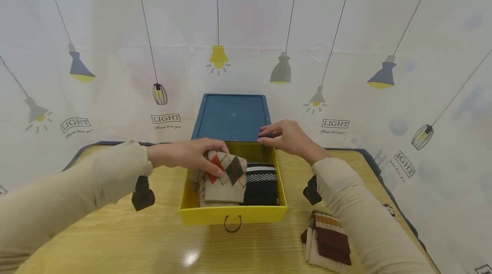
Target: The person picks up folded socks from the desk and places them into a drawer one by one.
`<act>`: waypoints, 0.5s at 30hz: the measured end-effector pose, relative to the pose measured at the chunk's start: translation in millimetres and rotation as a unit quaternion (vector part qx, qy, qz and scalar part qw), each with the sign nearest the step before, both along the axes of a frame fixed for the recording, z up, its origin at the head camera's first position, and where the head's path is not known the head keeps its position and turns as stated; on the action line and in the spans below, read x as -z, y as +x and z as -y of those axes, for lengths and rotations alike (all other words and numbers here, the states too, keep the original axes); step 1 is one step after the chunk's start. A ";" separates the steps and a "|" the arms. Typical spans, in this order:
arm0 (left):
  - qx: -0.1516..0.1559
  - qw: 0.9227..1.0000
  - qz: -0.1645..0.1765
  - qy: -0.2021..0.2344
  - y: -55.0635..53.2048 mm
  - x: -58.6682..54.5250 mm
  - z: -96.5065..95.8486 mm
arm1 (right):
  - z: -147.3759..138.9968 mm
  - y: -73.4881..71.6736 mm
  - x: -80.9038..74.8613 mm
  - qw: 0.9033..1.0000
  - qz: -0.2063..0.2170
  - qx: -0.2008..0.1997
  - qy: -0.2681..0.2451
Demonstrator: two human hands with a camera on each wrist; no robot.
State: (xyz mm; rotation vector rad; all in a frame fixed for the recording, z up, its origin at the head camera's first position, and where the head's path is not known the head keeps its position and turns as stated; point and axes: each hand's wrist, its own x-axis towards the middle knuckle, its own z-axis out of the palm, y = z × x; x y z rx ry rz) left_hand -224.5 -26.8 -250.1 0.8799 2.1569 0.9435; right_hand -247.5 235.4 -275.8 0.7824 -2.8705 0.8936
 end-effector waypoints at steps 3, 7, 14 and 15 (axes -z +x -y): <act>-0.004 1.000 -0.012 -0.019 -0.1 1.9 -5.8 | -0.3 0.0 0.2 1.000 0.000 -0.001 -0.003; -0.004 0.998 -0.043 -0.055 0.1 0.4 -9.4 | -0.8 0.7 0.2 1.000 0.003 0.000 -0.005; 0.006 0.991 -0.105 -0.088 1.2 -5.5 -9.8 | -1.2 0.1 1.0 1.000 0.003 0.002 -0.008; 0.006 0.990 -0.110 -0.085 1.0 -5.2 -9.5 | -1.3 -0.1 1.2 1.000 0.003 0.001 -0.009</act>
